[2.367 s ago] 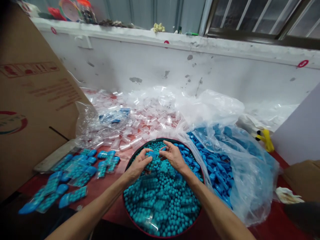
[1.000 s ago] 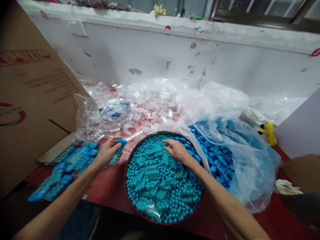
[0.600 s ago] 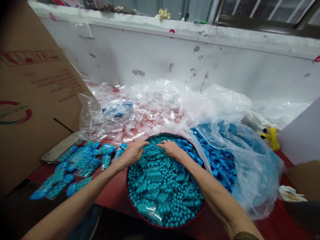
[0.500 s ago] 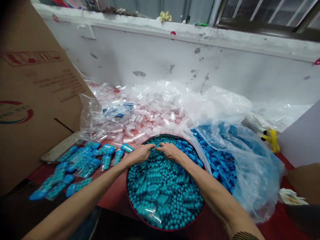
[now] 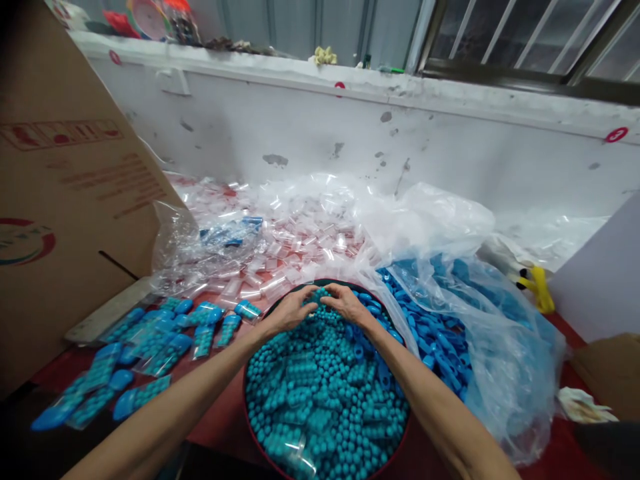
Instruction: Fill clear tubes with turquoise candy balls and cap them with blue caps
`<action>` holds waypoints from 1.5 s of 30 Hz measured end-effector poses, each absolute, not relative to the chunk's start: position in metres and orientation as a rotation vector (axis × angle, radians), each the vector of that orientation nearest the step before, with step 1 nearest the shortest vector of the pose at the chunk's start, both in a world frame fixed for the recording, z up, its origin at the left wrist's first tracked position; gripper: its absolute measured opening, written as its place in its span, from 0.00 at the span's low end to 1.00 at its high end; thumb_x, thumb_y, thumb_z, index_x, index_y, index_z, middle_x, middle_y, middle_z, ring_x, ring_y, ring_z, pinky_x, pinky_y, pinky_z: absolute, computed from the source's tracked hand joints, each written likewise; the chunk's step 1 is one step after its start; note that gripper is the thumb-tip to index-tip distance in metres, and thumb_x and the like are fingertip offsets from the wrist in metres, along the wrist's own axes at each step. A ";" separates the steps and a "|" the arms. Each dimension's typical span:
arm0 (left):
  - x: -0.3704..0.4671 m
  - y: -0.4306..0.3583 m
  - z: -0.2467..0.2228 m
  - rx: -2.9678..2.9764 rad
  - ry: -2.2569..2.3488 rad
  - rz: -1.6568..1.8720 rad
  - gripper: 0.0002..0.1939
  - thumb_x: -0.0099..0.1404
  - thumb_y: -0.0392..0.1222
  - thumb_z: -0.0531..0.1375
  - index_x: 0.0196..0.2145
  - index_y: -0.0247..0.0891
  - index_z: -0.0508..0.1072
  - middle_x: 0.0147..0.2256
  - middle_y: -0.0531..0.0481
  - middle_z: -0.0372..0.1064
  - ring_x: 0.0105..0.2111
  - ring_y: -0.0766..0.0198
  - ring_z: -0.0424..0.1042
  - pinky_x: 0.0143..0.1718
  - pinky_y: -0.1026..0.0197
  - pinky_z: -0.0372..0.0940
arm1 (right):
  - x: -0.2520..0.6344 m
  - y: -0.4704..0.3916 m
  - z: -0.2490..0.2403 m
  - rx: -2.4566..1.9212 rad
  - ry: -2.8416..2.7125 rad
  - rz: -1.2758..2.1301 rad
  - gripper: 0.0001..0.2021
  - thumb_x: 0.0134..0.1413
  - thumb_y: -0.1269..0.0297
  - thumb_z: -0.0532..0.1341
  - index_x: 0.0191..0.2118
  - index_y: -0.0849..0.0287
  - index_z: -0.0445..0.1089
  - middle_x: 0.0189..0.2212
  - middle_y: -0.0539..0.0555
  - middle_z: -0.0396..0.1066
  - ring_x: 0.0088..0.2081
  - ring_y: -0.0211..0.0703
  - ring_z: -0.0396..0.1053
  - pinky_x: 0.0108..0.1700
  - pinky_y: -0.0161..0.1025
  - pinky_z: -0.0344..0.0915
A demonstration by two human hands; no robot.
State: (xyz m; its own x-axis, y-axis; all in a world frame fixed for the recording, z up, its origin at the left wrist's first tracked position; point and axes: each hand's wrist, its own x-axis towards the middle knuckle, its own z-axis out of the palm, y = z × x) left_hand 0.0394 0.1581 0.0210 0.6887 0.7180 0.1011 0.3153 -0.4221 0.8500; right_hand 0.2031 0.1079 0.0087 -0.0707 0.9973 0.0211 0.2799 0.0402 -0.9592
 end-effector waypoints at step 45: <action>0.022 0.124 0.038 1.252 0.539 0.282 0.26 0.52 0.42 0.59 0.48 0.38 0.56 0.33 0.49 0.66 0.21 0.71 0.67 0.17 0.71 0.53 | 0.201 0.071 0.051 -2.002 -1.970 0.273 0.13 0.54 0.70 0.46 0.42 0.59 0.64 0.37 0.55 0.67 0.38 0.41 0.64 0.38 0.34 0.58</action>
